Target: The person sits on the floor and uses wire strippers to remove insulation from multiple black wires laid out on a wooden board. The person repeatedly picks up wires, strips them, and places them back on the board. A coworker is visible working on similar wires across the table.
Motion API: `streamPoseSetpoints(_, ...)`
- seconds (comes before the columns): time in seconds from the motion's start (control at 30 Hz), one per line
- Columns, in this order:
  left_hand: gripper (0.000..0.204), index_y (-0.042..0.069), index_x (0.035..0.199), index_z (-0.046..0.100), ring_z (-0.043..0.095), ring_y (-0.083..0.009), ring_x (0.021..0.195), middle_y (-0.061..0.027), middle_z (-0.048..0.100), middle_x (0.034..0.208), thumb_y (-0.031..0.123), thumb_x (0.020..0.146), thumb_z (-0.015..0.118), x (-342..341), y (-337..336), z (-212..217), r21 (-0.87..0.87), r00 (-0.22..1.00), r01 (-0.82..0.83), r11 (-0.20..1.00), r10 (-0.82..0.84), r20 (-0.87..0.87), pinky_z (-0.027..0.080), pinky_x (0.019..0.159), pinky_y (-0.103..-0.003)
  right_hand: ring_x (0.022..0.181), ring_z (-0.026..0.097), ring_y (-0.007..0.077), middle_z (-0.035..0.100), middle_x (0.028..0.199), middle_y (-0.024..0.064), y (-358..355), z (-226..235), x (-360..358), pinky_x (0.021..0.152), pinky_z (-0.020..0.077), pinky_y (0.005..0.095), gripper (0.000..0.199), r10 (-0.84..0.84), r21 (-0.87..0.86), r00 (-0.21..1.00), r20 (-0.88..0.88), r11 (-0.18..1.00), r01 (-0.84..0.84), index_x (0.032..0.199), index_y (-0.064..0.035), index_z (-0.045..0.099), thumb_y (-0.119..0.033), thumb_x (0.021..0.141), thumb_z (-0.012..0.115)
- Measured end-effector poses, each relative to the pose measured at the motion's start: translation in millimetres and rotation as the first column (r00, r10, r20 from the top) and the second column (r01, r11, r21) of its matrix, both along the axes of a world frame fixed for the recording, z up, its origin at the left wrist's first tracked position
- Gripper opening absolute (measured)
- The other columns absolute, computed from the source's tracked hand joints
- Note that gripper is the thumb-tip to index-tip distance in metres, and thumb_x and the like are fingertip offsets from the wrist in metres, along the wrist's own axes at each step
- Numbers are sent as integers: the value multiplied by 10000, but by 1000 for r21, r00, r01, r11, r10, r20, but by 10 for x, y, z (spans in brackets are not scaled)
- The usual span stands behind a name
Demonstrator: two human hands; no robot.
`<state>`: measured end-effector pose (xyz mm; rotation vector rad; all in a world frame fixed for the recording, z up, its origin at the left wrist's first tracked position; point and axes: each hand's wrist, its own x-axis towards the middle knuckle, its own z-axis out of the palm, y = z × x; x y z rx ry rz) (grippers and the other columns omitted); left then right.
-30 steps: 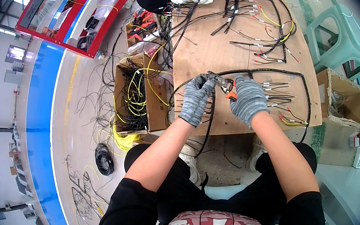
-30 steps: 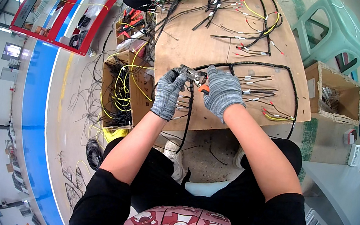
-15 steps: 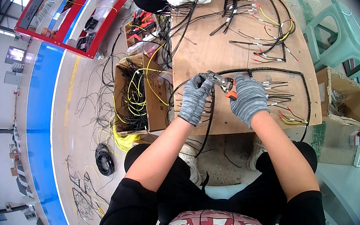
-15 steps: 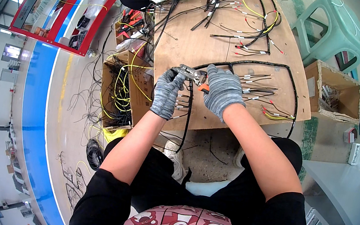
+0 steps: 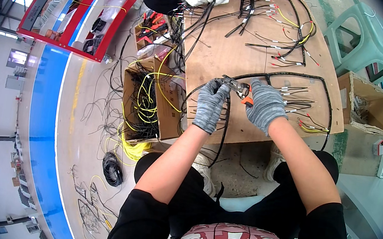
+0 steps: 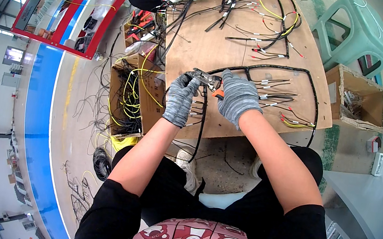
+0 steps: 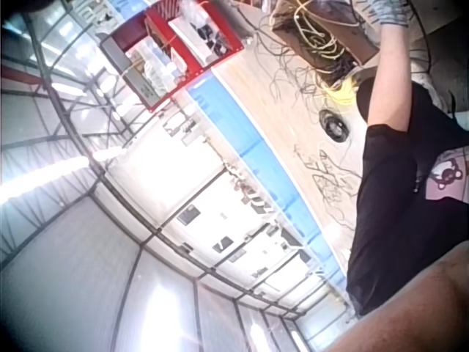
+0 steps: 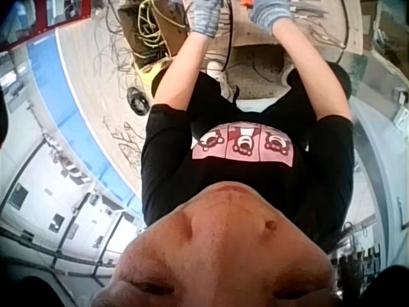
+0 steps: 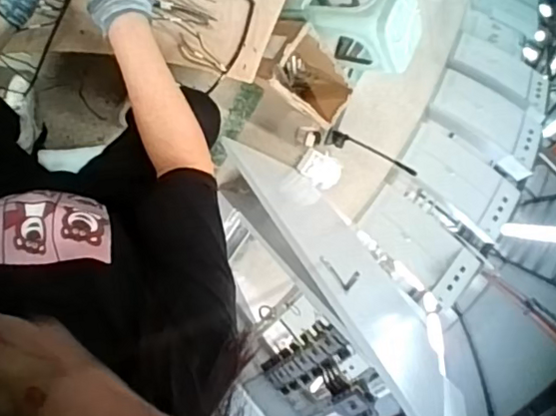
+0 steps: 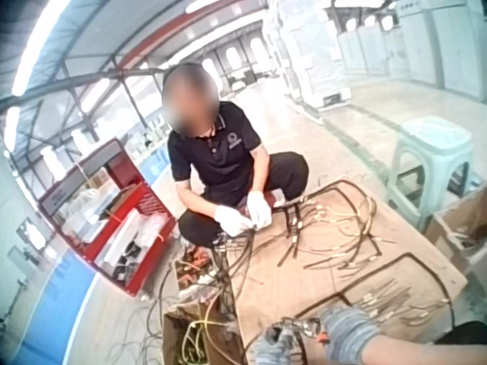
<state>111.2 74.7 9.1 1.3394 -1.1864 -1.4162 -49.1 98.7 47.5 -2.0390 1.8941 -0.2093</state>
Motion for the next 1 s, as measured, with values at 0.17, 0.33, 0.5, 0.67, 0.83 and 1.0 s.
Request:
streamPoseSetpoints(0.17,144,35,941,584,431,-51,553,17,558,722,128,833,565,-27,5,30,22,1000,-16,1000,15,4,356,500,-183,803,572,340,563,867,189,10,60,4,700,464,398,339,-47,104,996,76,994,39,956,-10,477,-122,672,624)
streamPoseSetpoints(0.33,147,37,946,582,429,-49,561,17,553,724,133,837,562,-26,4,9,17,1000,-11,1000,11,-24,354,505,-181,777,581,341,574,834,188,6,97,9,674,464,407,332,-56,153,997,45,987,49,966,-16,472,-129,687,612)
streamPoseSetpoints(0.5,129,43,929,582,422,-53,578,24,541,728,132,840,557,2,-14,-48,-1,1000,8,1000,-9,-28,355,531,-183,729,565,349,562,818,201,-5,43,6,659,461,406,299,-66,209,994,84,977,47,925,-13,476,-145,693,610)
streamPoseSetpoints(0.67,103,50,889,586,422,-59,590,25,537,724,137,843,555,-8,-39,51,-7,996,49,999,-49,-73,360,545,-192,580,520,199,542,754,78,21,-153,-113,556,452,294,301,-248,412,651,718,904,-110,939,-24,511,-175,712,640)
streamPoseSetpoints(0.83,103,50,869,590,417,-54,572,25,534,700,144,832,573,-38,-90,72,-43,997,34,998,-37,-71,358,525,-195,567,493,78,506,708,4,24,-104,-138,522,431,214,286,-511,591,329,794,776,-222,975,-24,534,-134,732,635)
streamPoseSetpoints(1.0,100,55,860,592,415,-48,559,30,528,688,149,826,585,-85,-85,91,-60,996,23,998,-28,-83,351,517,-190,525,483,104,502,661,4,33,-139,-161,483,414,241,228,-460,537,356,814,829,-157,898,-46,532,-189,753,634)
